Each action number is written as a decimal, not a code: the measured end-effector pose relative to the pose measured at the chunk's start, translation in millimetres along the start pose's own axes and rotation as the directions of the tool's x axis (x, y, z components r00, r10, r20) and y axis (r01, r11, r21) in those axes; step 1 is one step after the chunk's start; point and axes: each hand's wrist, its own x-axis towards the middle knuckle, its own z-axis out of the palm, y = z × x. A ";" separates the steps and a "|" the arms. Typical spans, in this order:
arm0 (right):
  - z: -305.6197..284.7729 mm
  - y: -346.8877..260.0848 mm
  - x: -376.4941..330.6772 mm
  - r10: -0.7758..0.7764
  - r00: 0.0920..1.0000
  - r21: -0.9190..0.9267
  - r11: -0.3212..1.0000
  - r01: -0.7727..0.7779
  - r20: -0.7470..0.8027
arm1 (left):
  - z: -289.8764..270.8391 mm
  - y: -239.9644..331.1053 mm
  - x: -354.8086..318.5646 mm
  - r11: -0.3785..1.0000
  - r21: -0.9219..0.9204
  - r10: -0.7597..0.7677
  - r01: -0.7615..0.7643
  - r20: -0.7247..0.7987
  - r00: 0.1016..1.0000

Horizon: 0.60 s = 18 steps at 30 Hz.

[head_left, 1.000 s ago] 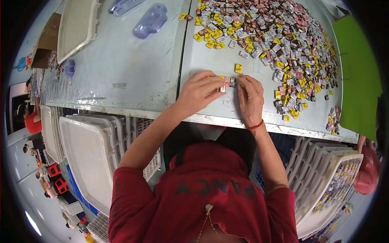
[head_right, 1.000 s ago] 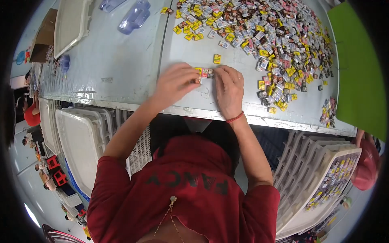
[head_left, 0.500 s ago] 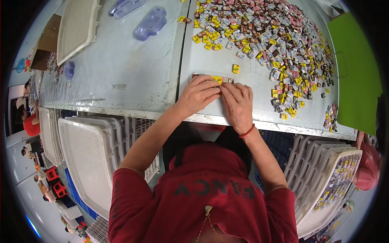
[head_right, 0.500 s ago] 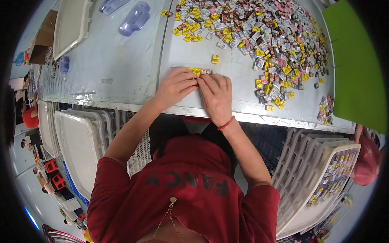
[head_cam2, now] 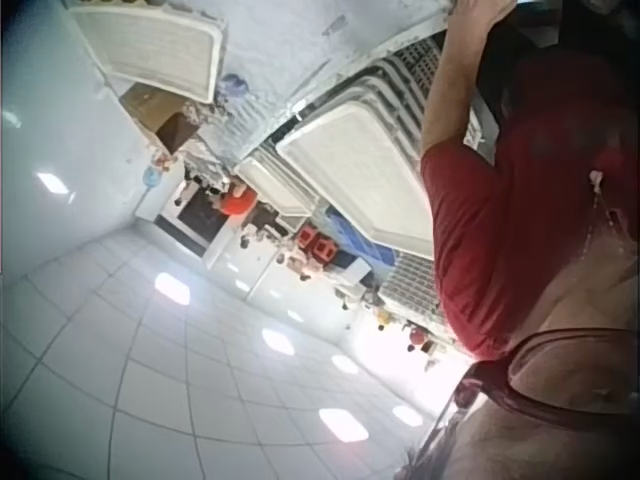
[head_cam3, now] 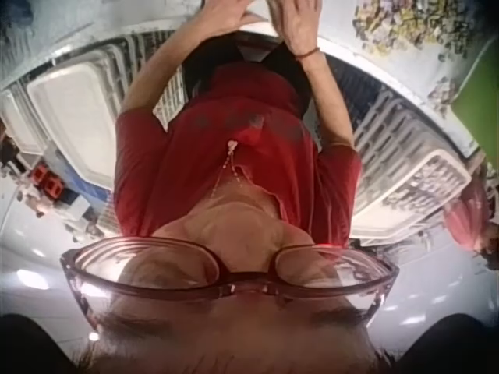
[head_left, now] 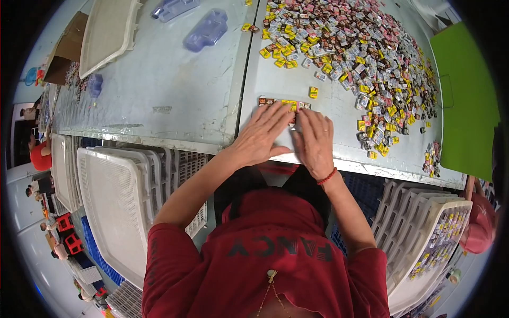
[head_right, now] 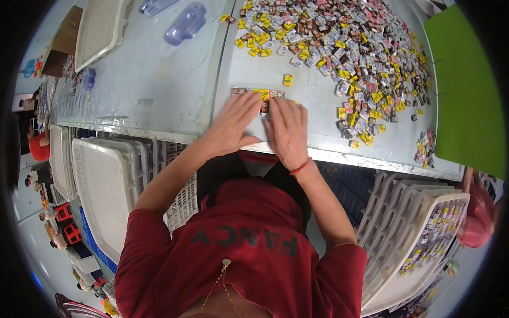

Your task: Sorting and organizing small colorful items on a workbench and placing them into containers.

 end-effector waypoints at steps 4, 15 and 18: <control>-9.5 12.7 0.3 0.091 0.994 -0.077 0.992 -0.095 -0.062 | -4.2 -15.7 -7.8 0.981 -0.028 -0.194 0.193 -0.213 0.958; -2.8 14.1 24.8 0.204 0.963 -0.076 0.973 -0.220 -0.176 | -8.1 -23.7 15.5 0.916 -0.183 -0.401 0.358 -0.355 0.845; -14.4 -3.7 27.1 0.053 0.991 -0.083 0.994 -0.064 -0.124 | -10.8 -21.8 18.1 0.979 -0.105 -0.202 0.175 -0.367 0.908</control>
